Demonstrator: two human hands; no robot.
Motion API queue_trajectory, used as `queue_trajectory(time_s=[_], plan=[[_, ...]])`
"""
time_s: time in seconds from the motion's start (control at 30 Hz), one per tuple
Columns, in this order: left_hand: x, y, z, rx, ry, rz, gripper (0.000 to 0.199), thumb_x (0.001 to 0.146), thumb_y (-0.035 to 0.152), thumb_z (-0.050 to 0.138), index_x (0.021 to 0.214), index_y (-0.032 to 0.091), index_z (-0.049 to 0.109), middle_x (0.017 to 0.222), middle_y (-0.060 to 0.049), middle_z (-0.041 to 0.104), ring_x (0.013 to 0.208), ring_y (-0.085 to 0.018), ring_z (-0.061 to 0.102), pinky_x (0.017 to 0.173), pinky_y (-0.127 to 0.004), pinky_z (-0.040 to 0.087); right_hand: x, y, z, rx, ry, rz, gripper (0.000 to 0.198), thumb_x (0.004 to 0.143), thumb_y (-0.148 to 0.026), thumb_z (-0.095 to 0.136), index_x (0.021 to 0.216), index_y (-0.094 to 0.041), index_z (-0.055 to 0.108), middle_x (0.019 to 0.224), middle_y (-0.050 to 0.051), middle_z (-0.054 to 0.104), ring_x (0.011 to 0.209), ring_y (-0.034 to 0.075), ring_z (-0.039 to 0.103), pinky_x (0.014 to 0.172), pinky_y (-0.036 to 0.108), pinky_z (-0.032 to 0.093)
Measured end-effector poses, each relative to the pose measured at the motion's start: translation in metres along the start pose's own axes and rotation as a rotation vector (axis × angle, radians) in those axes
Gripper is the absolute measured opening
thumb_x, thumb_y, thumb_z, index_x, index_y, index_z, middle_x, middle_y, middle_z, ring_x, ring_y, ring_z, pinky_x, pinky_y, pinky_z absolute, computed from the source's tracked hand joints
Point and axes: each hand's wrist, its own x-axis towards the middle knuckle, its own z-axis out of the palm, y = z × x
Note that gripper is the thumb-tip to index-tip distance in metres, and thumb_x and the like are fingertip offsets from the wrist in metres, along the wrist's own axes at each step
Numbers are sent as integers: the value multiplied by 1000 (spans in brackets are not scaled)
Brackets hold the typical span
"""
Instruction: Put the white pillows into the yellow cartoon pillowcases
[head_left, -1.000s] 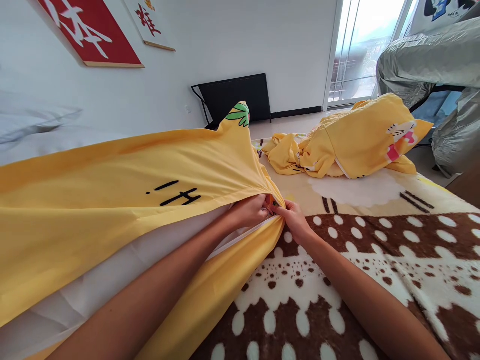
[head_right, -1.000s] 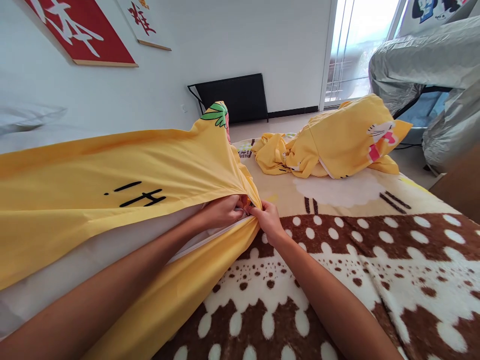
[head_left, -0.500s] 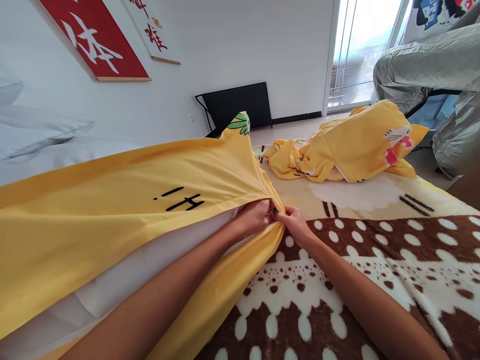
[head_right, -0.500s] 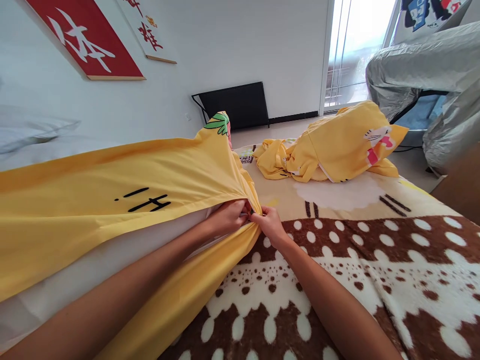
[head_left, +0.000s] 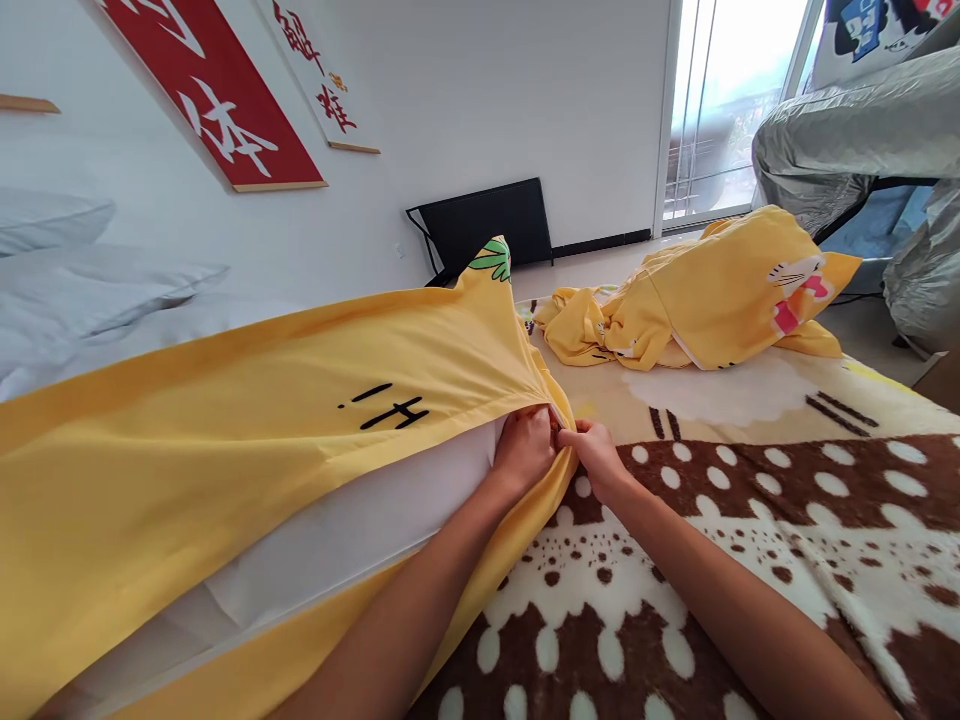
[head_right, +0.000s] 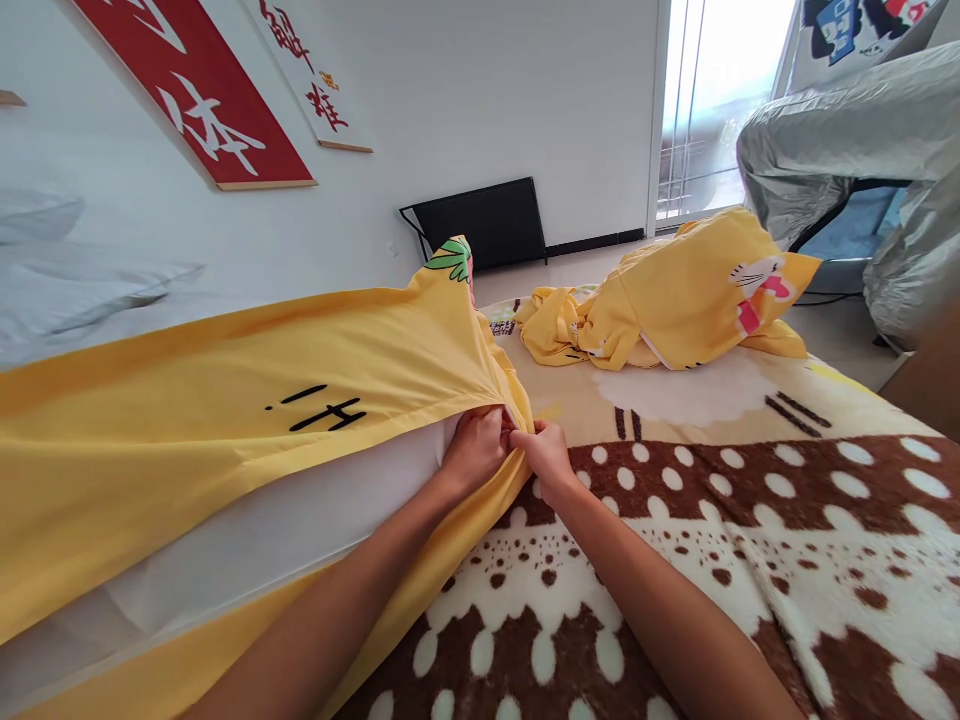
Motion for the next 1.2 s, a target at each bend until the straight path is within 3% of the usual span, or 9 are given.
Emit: queue_trajectory(time_s=[0.2, 0.5, 0.7, 0.83, 1.0, 1.2], plan=[[-6, 1, 12, 32, 67, -56, 16, 81, 15, 43, 92, 15, 55, 90, -13, 69, 96, -27, 63, 91, -38, 43, 3, 0, -8, -11, -212, -15, 18, 50, -22, 54, 65, -15, 62, 60, -1, 57, 61, 13, 47, 58, 24, 34], [-17, 19, 25, 134, 146, -76, 19, 83, 13, 45, 98, 12, 57, 98, -15, 67, 100, -27, 61, 94, -40, 42, 2, -11, -26, -156, -420, -38, 16, 54, -13, 54, 67, -16, 62, 60, -5, 54, 66, 12, 47, 64, 23, 35], [-21, 21, 35, 170, 186, -56, 30, 83, 7, 41, 109, 9, 55, 103, -17, 65, 100, -28, 62, 90, -41, 44, 7, -24, -35, -138, -539, 41, 19, 53, -15, 54, 69, -16, 66, 65, -2, 59, 67, 13, 50, 65, 24, 38], [-21, 18, 36, 161, 200, -40, 30, 82, 5, 40, 107, 9, 55, 102, -19, 65, 98, -28, 62, 89, -41, 45, 20, -13, -39, -36, -405, 97, 15, 51, -19, 54, 60, -17, 65, 60, 1, 60, 60, 13, 52, 65, 28, 42], [-21, 17, 39, 141, 201, -19, 33, 81, 5, 40, 110, 8, 54, 107, -19, 64, 103, -29, 60, 92, -41, 44, 25, 5, -39, -50, -282, 63, 14, 55, -21, 67, 68, -18, 67, 63, -1, 62, 57, 10, 51, 65, 26, 42], [-19, 17, 40, 116, 216, -16, 33, 80, 5, 40, 111, 8, 54, 106, -19, 64, 105, -29, 60, 94, -41, 43, 26, 7, -43, -45, -424, 33, 28, 60, -31, 74, 84, -17, 70, 76, 0, 67, 69, 12, 54, 73, 26, 42]])
